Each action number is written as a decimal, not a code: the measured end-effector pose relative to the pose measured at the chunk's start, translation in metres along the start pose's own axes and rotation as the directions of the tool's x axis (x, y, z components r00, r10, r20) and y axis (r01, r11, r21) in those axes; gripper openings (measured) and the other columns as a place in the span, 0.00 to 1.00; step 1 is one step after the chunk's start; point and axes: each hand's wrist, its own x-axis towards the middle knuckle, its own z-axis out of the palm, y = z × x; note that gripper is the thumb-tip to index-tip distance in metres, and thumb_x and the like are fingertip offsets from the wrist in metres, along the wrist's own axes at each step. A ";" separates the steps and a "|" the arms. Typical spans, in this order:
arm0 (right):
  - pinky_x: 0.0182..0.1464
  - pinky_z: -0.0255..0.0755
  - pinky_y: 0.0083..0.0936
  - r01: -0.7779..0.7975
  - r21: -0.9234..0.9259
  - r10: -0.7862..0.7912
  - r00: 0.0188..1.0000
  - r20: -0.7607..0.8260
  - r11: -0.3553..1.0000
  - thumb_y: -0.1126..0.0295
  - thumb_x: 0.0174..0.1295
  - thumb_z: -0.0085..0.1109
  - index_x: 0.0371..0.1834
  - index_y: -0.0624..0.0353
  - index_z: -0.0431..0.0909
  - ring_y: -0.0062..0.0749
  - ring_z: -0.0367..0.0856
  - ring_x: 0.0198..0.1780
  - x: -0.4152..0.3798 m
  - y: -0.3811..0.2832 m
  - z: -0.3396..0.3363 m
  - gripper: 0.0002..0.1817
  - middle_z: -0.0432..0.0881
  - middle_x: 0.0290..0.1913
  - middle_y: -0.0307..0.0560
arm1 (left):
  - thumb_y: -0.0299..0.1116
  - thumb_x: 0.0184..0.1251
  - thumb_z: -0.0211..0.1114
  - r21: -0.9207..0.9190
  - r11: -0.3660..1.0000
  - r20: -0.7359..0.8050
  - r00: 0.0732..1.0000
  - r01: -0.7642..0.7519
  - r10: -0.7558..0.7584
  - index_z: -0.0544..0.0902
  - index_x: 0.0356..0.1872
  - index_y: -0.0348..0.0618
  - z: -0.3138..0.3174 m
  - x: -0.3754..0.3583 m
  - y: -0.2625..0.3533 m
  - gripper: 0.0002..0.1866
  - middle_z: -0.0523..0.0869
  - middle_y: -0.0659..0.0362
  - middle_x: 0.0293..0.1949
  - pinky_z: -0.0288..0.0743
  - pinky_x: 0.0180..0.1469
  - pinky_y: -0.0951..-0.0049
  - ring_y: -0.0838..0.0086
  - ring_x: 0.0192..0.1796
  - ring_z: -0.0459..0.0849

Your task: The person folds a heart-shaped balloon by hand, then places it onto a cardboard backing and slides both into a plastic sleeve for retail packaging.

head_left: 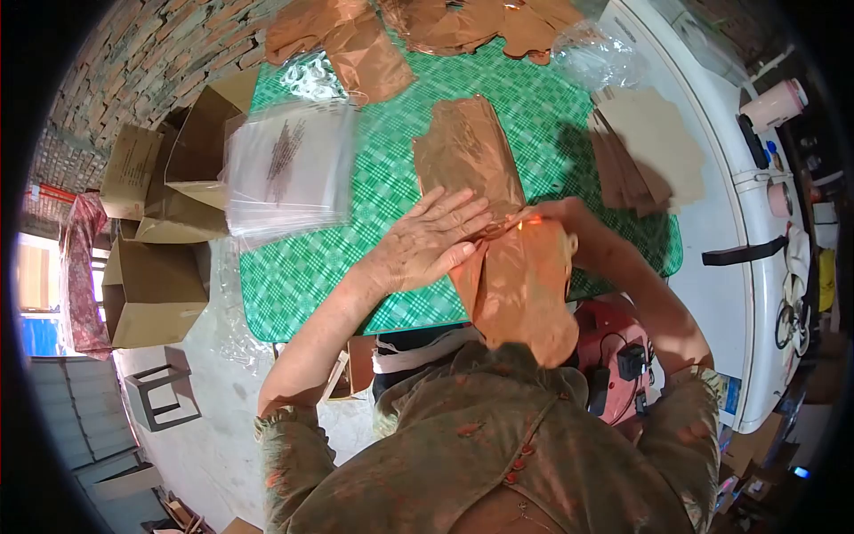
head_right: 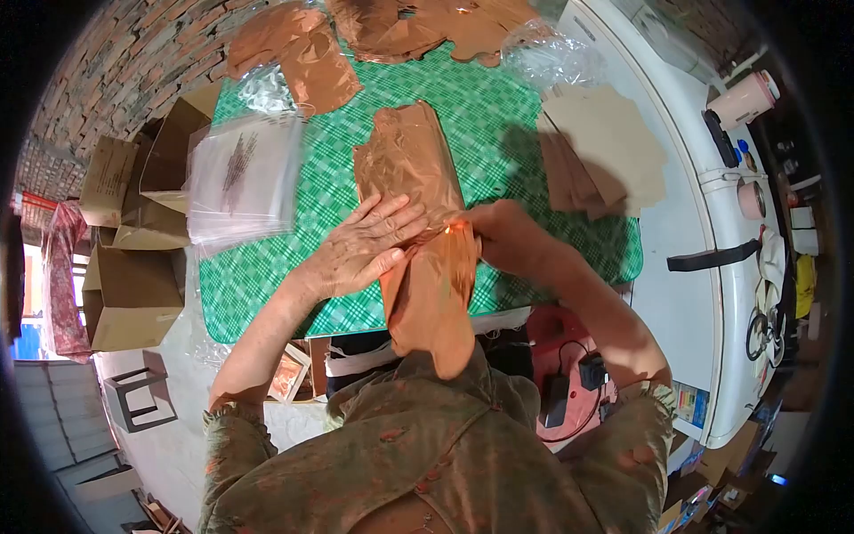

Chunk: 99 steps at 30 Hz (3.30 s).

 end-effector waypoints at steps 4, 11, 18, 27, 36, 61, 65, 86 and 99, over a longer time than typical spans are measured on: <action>0.47 0.79 0.32 -0.140 0.171 0.138 0.990 0.021 0.975 0.62 0.74 0.65 0.52 0.61 0.87 0.29 0.87 0.39 0.012 0.016 -0.005 0.14 0.89 0.38 0.56 | 0.56 0.90 0.34 -0.188 0.981 0.053 0.998 0.043 -0.033 0.68 0.83 0.44 -0.006 0.001 -0.004 0.35 0.62 0.58 0.86 0.35 0.90 0.57 0.63 0.89 0.49; 0.45 0.81 0.30 -0.318 0.254 0.294 0.947 0.129 0.914 0.53 0.79 0.62 0.45 0.71 0.87 0.26 0.84 0.37 0.046 0.030 -0.019 0.24 0.86 0.32 0.47 | 0.62 0.88 0.27 -0.572 0.799 -0.004 0.973 0.186 -0.229 0.60 0.85 0.42 -0.026 -0.006 0.004 0.41 0.59 0.53 0.87 0.32 0.90 0.55 0.56 0.89 0.47; 0.41 0.86 0.31 -0.479 0.445 0.398 0.877 0.268 0.757 0.46 0.79 0.59 0.51 0.72 0.86 0.29 0.88 0.41 0.062 0.038 -0.023 0.31 0.89 0.41 0.47 | 0.53 0.79 0.60 -0.384 0.916 -0.331 0.909 0.117 -0.255 0.84 0.63 0.41 -0.015 -0.013 -0.003 0.27 0.80 0.50 0.68 0.58 0.77 0.54 0.51 0.73 0.71; 0.39 0.87 0.25 -0.570 0.455 0.477 0.821 0.313 0.684 0.48 0.82 0.55 0.53 0.67 0.85 0.26 0.90 0.41 0.077 0.037 -0.025 0.27 0.89 0.44 0.42 | 0.39 0.72 0.74 -0.212 0.910 -0.451 0.790 0.357 -0.415 0.91 0.37 0.38 0.004 -0.012 0.000 0.13 0.84 0.58 0.37 0.66 0.53 0.60 0.61 0.45 0.76; 0.35 0.88 0.28 -0.601 0.386 0.526 0.800 0.290 0.700 0.51 0.83 0.54 0.54 0.70 0.83 0.29 0.91 0.38 0.085 0.049 -0.017 0.26 0.90 0.43 0.47 | 0.36 0.73 0.72 -0.167 0.894 -0.531 0.725 0.417 -0.438 0.90 0.34 0.42 0.016 -0.006 0.005 0.10 0.82 0.59 0.33 0.63 0.49 0.61 0.63 0.43 0.76; 0.31 0.90 0.33 -0.590 0.354 0.513 0.807 0.294 0.725 0.50 0.76 0.61 0.49 0.75 0.81 0.38 0.92 0.34 0.092 0.047 -0.015 0.30 0.88 0.40 0.55 | 0.36 0.72 0.69 -0.091 0.812 -0.589 0.626 0.577 -0.511 0.85 0.28 0.39 0.015 0.010 0.009 0.13 0.86 0.48 0.23 0.75 0.41 0.53 0.51 0.29 0.85; 0.31 0.89 0.34 -0.597 0.355 0.539 0.802 0.257 0.720 0.48 0.75 0.61 0.44 0.74 0.82 0.38 0.92 0.33 0.090 0.052 -0.010 0.30 0.88 0.38 0.53 | 0.35 0.70 0.70 -0.020 0.820 -0.628 0.631 0.571 -0.455 0.84 0.29 0.40 0.021 0.008 0.009 0.11 0.86 0.49 0.24 0.76 0.42 0.54 0.52 0.29 0.86; 0.26 0.83 0.26 -0.553 0.224 0.529 0.833 0.162 0.803 0.54 0.81 0.55 0.42 0.70 0.82 0.26 0.86 0.27 0.092 0.035 -0.008 0.24 0.84 0.30 0.43 | 0.41 0.76 0.69 0.063 0.773 -0.600 0.643 0.632 -0.477 0.80 0.25 0.43 0.025 0.012 0.006 0.19 0.84 0.52 0.17 0.79 0.31 0.52 0.54 0.21 0.85; 0.32 0.75 0.32 -0.434 0.129 0.433 0.901 0.037 0.892 0.54 0.80 0.57 0.35 0.70 0.80 0.24 0.77 0.27 0.089 0.043 -0.001 0.25 0.78 0.25 0.43 | 0.36 0.73 0.72 -0.127 0.821 -0.612 0.608 0.556 -0.506 0.88 0.37 0.41 0.028 -0.009 0.031 0.09 0.85 0.56 0.33 0.65 0.48 0.57 0.59 0.41 0.78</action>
